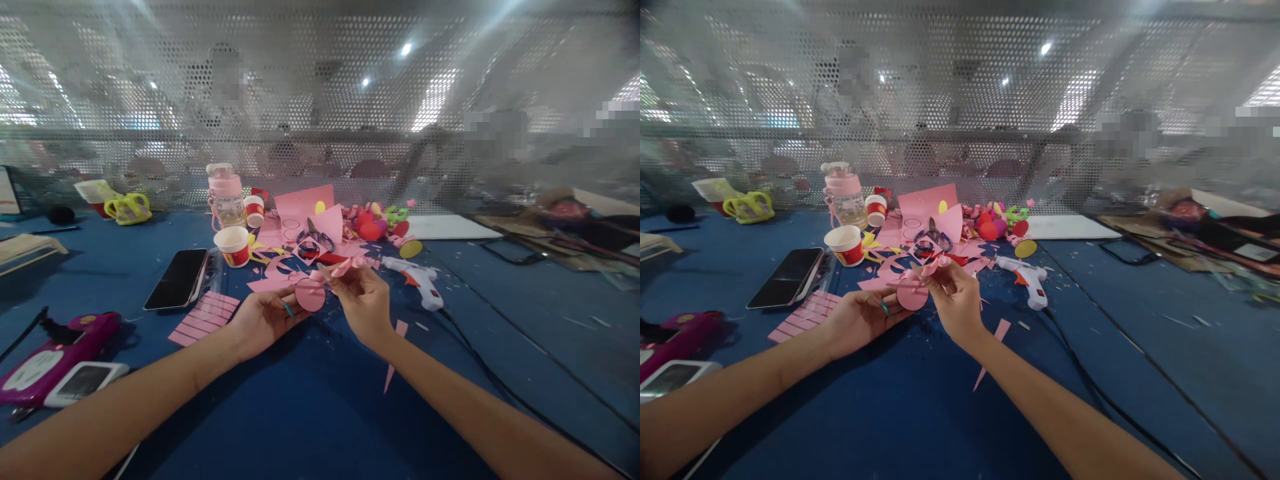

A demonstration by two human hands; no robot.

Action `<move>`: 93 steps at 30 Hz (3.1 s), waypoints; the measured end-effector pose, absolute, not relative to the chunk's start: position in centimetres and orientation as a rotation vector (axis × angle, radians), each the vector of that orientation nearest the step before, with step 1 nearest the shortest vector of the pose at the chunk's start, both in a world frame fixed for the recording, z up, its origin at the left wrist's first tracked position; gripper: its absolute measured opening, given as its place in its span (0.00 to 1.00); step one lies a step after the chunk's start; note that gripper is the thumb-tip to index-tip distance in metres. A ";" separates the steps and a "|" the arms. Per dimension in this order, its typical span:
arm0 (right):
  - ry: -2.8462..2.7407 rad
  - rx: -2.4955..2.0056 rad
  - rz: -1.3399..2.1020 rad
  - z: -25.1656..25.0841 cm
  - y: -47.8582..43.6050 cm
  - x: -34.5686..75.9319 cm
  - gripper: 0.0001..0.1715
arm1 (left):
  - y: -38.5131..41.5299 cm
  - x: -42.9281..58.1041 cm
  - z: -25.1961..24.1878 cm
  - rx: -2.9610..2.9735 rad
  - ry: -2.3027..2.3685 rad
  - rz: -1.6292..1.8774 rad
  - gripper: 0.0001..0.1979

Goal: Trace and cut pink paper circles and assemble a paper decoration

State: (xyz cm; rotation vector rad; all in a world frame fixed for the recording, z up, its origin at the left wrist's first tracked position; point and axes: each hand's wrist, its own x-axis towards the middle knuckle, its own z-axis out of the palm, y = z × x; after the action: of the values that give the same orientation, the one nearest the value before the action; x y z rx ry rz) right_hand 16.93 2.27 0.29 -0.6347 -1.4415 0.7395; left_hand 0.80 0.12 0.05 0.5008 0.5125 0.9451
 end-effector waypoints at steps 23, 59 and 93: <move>-1.460 -0.572 0.757 0.3 2.2 16.9 0.07 | 0.2 0.6 -0.2 0.510 0.455 0.914 0.23; -1.373 -0.764 0.682 1.3 4.0 18.5 0.07 | 0.8 0.5 -0.5 0.406 0.584 1.075 0.26; -1.379 -0.704 1.116 3.0 3.1 18.2 0.09 | 1.0 0.6 -0.5 0.365 0.670 1.199 0.19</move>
State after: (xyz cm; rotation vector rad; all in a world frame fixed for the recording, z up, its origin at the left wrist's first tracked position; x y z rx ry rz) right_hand 18.24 3.12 2.97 -0.7038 -1.3794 1.1163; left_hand 0.64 0.97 -0.50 0.3646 0.6704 1.1986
